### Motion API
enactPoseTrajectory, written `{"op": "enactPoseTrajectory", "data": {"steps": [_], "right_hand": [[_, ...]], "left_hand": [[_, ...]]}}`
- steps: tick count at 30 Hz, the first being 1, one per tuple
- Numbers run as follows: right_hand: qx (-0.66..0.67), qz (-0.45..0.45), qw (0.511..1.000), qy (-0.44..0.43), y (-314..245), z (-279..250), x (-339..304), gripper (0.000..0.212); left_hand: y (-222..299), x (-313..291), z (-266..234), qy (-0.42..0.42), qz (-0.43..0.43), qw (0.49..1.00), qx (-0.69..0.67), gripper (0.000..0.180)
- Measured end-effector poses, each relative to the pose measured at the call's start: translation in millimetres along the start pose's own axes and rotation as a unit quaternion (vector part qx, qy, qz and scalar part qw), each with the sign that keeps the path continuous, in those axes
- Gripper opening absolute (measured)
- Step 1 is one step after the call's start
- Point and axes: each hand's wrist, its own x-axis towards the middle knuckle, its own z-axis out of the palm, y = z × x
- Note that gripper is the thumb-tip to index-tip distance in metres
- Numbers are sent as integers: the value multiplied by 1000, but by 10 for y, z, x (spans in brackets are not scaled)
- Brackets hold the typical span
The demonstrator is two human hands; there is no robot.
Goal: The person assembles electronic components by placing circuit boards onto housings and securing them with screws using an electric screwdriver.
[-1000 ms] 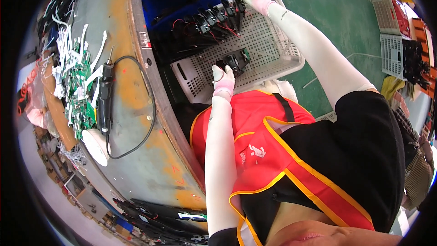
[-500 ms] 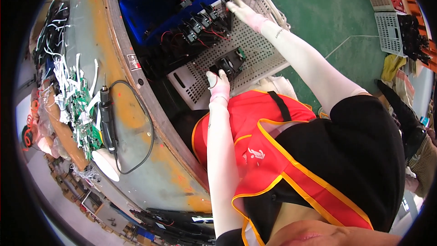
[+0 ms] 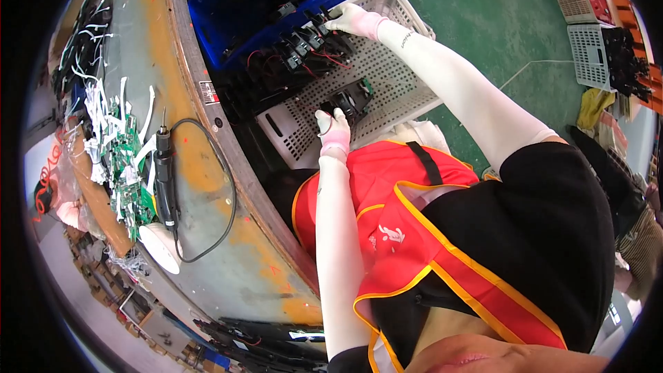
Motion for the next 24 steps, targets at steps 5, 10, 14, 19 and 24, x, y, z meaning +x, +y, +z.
{"op": "enactPoseTrajectory", "data": {"steps": [5,10,14,19,24], "right_hand": [[-14,21,999,-21,-114,-76,-188,57],[32,28,999,-20,112,-36,11,63],[53,30,997,39,166,-6,94,76],[26,48,997,45,206,-85,39,72],[12,62,998,-1,181,-63,-8,72]], "left_hand": [[-115,1,11,7,12,1000,11,34],[16,-16,-24,-13,-12,1000,-5,39],[-96,10,-17,11,31,999,-22,39],[-90,53,6,16,5,999,-33,39],[-70,-4,-7,4,5,1000,-9,38]]}}
